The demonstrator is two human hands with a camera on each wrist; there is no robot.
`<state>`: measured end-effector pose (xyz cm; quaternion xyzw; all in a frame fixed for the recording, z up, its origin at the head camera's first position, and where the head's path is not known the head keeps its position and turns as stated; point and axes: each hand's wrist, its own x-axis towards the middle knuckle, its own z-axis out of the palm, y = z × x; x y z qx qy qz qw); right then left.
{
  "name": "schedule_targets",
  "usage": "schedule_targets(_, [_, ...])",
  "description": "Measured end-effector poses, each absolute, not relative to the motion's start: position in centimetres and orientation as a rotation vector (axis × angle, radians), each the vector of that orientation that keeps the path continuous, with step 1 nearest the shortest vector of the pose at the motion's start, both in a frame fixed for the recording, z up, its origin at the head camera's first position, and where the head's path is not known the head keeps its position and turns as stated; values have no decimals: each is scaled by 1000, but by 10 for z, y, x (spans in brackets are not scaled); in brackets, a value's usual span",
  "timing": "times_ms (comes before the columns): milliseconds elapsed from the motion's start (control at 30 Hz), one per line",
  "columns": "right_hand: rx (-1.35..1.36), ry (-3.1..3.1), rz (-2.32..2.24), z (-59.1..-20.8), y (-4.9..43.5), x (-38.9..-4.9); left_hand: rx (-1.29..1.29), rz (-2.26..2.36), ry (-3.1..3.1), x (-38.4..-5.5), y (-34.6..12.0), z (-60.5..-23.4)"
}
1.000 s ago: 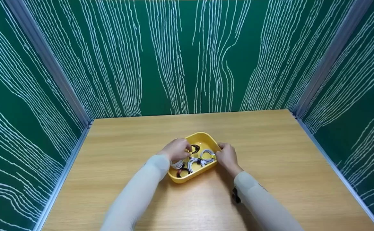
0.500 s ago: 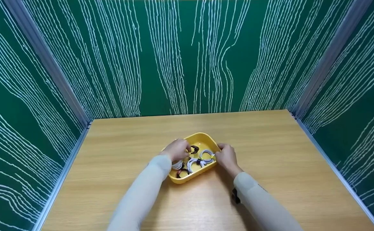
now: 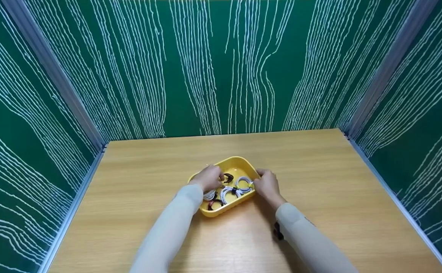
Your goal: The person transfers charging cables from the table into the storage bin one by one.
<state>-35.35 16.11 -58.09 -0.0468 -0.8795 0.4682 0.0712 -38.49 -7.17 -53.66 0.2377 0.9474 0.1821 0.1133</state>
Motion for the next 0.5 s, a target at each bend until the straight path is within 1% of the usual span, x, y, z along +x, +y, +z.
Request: schedule_targets(500, [-128, -2649, 1404, -582, 162, -355, 747, 497, 2801, -386, -70, -545])
